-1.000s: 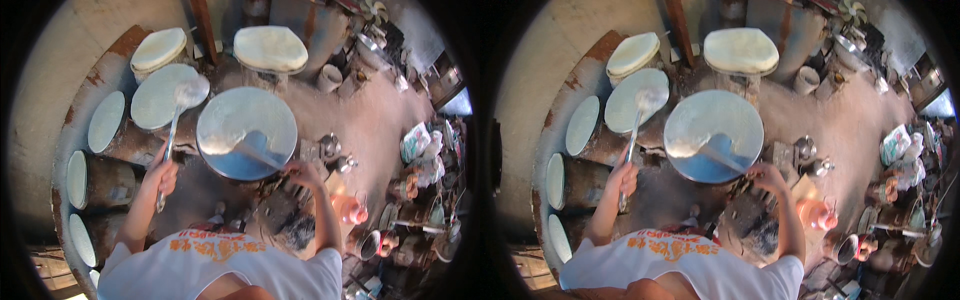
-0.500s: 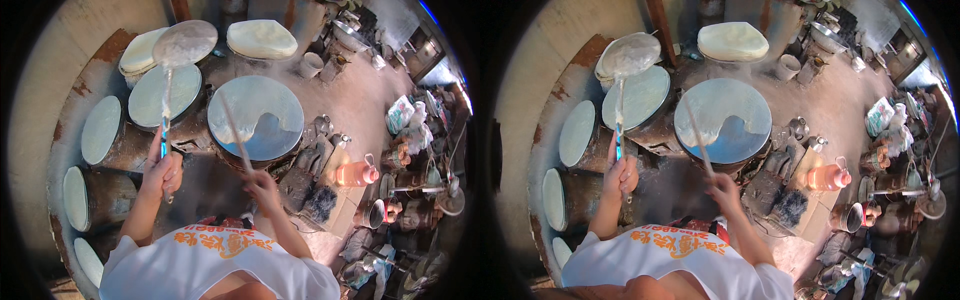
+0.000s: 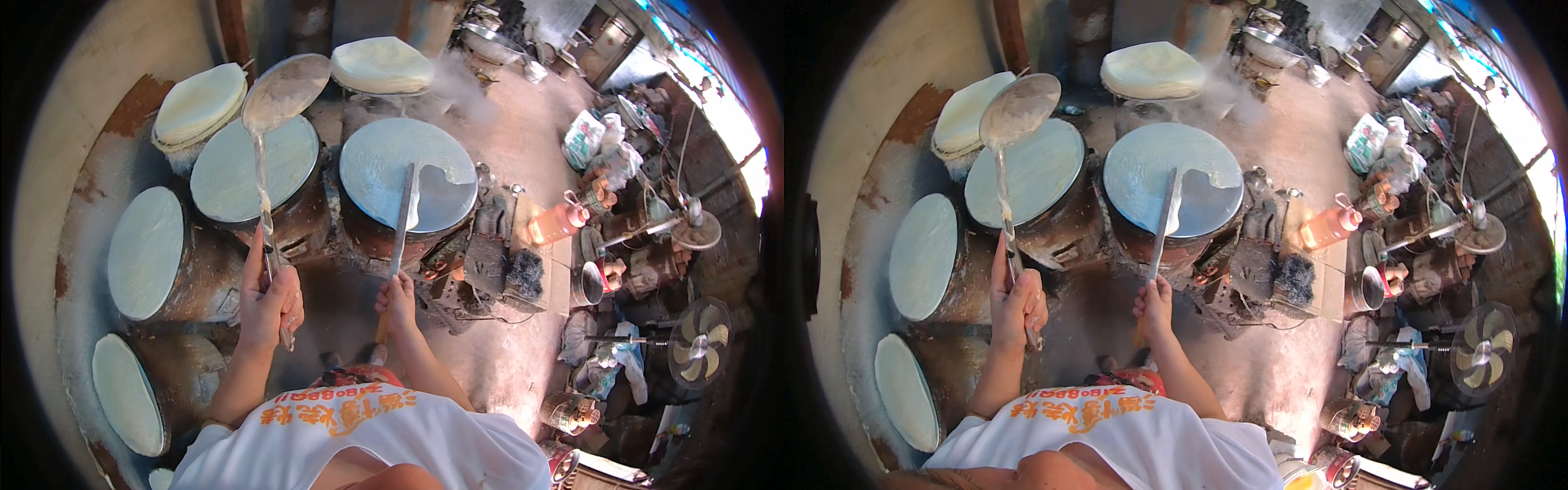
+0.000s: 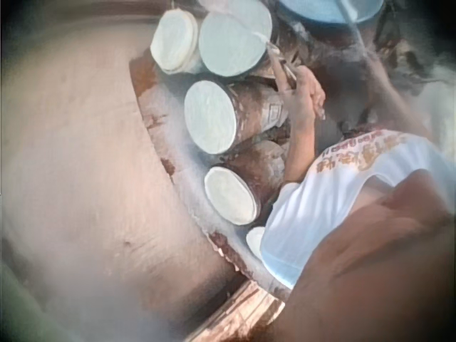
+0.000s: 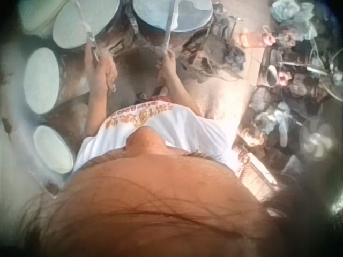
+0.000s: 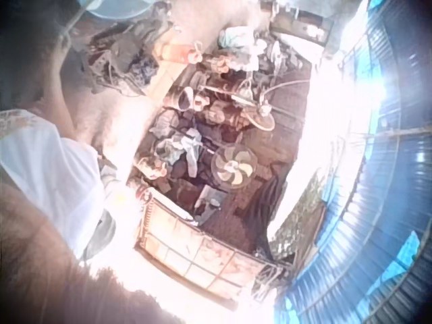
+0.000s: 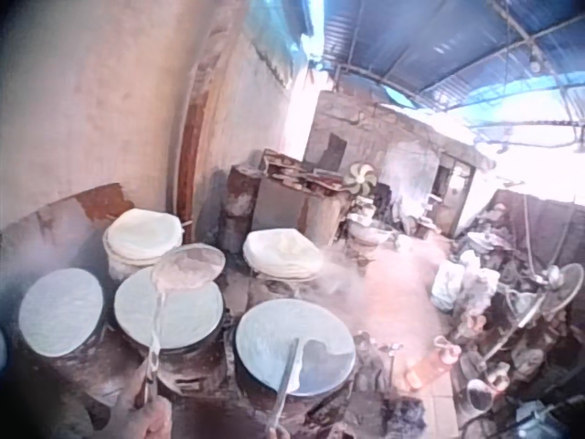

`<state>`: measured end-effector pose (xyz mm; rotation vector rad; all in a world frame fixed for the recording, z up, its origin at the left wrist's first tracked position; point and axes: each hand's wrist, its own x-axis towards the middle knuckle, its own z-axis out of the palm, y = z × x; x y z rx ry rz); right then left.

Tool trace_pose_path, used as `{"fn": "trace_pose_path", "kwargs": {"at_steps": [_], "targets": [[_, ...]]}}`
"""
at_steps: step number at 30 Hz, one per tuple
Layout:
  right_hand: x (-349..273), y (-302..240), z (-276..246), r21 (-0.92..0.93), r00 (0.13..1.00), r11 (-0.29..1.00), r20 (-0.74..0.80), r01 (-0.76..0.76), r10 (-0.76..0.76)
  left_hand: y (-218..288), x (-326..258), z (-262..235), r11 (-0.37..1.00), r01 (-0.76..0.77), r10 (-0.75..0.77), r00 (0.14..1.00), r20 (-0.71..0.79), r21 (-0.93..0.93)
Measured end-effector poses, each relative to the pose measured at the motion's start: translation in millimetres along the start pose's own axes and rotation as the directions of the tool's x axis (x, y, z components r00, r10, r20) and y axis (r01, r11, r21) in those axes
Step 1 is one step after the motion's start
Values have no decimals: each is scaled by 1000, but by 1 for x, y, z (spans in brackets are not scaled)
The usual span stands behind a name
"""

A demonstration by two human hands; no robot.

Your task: The person prepares wrappers by spreading batter onto hot plates using a ladle and a wooden stick, then peels the cooked wrappers off and stacks them.

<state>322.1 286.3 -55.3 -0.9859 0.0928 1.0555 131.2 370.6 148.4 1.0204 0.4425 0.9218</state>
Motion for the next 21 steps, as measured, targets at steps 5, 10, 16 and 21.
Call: {"fn": "trace_pose_path", "kwargs": {"at_steps": [5, 10, 16, 21], "targets": [[33, -43, -22, -105, 970, 967, -49, 233, -239, -4, -1, 9, 999, 50, -50, 999, 8, 9], [2, -26, -7, -378, 989, 916, -7, 132, -145, -8, 4, 22, 989, 52, -40, 995, -88, 137], [-11, -77, -100, -310, 997, 951, -77, -9, -16, -34, 15, 39, 982, 123, -116, 992, -57, 144], [52, -155, -117, -326, 999, 945, -51, -3, -14, -57, 39, 77, 979, 145, -144, 989, -20, 144]]}}
